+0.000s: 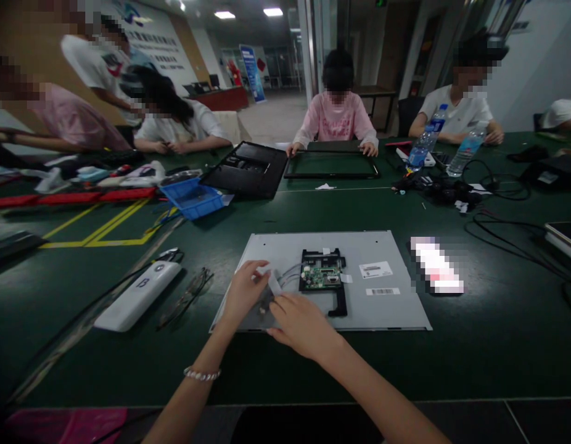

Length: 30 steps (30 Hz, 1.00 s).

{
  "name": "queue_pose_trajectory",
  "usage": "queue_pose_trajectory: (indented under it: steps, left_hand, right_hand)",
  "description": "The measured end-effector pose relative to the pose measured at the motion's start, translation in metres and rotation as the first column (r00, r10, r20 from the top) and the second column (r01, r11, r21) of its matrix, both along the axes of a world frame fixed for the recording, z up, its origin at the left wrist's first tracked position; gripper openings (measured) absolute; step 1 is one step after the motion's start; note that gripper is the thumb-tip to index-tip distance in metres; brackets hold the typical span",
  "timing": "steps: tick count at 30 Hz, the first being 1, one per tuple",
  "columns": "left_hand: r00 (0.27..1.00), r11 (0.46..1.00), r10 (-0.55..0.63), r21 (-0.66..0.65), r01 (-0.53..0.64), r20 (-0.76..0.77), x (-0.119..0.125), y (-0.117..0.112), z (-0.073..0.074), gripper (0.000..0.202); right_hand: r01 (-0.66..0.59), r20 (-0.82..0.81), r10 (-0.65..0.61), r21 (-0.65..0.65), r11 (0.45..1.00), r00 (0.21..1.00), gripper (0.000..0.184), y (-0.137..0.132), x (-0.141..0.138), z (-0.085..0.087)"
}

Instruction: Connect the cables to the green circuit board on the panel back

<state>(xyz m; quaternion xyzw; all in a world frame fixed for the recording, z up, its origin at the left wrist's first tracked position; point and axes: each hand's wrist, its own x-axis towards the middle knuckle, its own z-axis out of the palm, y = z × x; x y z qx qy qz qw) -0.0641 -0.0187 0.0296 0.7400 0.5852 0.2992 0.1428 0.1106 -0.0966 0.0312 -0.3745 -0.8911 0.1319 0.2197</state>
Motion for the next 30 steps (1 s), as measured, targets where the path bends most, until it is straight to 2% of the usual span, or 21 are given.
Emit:
queue_pose_trajectory:
  steps: [2, 4, 7, 10, 14, 18, 21, 23, 25, 26, 28, 29, 30]
  left_hand:
    - [0.998, 0.993, 0.008, 0.114, 0.000, -0.066, 0.006, -0.009, 0.009, 0.025]
    - [0.985, 0.985, -0.023, 0.166, 0.051, -0.171, 0.012, -0.019, 0.018, 0.020]
    - [0.931, 0.982, -0.117, 0.100, 0.160, -0.346, 0.018, -0.033, 0.024, 0.017]
    - [0.892, 0.985, -0.136, 0.042, 0.170, -0.431, 0.019, -0.042, 0.018, 0.019]
    - [0.922, 0.992, -0.119, -0.016, 0.122, -0.368, 0.015, -0.044, 0.006, 0.020]
    - [0.939, 0.992, -0.124, -0.077, 0.104, -0.321, 0.014, -0.042, 0.002, 0.018]
    - [0.939, 0.991, -0.120, -0.099, 0.093, -0.323, 0.016, -0.041, 0.004, 0.019]
    - [0.936, 0.989, -0.130, -0.110, 0.099, -0.327, 0.017, -0.042, 0.005, 0.019]
    - [0.930, 0.988, -0.135, -0.111, 0.103, -0.341, 0.018, -0.044, 0.006, 0.021]
    - [0.927, 0.990, -0.130, -0.098, 0.101, -0.353, 0.019, -0.046, 0.006, 0.023]
    - [0.920, 0.995, -0.101, -0.041, 0.093, -0.380, 0.021, -0.052, 0.007, 0.028]
    - [0.916, 0.996, -0.086, -0.001, 0.093, -0.392, 0.022, -0.055, 0.008, 0.031]
    - [0.913, 0.995, -0.070, 0.038, 0.093, -0.401, 0.024, -0.059, 0.009, 0.032]
  right_hand:
    - [-0.002, -0.005, 0.002, 0.004, 1.000, 1.000, 0.043, -0.002, 0.000, -0.005]
    - [0.003, -0.006, -0.003, -0.002, 1.000, 1.000, 0.043, -0.002, 0.000, -0.007]
    - [0.010, -0.013, -0.011, -0.030, 0.999, 1.000, 0.045, -0.002, 0.000, -0.007]
    - [0.008, -0.030, -0.010, -0.049, 0.999, 1.000, 0.046, -0.004, 0.000, -0.005]
    - [-0.008, -0.051, 0.006, -0.055, 0.998, 0.999, 0.047, -0.007, 0.002, -0.004]
    - [-0.007, -0.063, 0.002, -0.076, 0.997, 0.998, 0.046, -0.005, 0.002, -0.004]
    - [-0.002, -0.086, -0.007, -0.111, 0.994, 0.996, 0.037, -0.003, 0.009, 0.009]
    - [0.055, -0.184, -0.078, -0.125, 0.991, 0.980, 0.029, -0.007, 0.022, 0.024]
    - [0.210, -0.372, -0.235, -0.108, 0.972, 0.898, 0.028, -0.016, 0.043, 0.040]
    - [0.320, -0.465, -0.332, -0.108, 0.941, 0.821, 0.028, -0.022, 0.056, 0.047]
    - [0.518, -0.574, -0.487, -0.124, 0.846, 0.659, 0.027, -0.031, 0.085, 0.052]
    - [0.570, -0.586, -0.524, -0.124, 0.812, 0.618, 0.026, -0.032, 0.099, 0.050]
    - [0.576, -0.556, -0.544, -0.138, 0.806, 0.628, 0.025, -0.031, 0.112, 0.045]
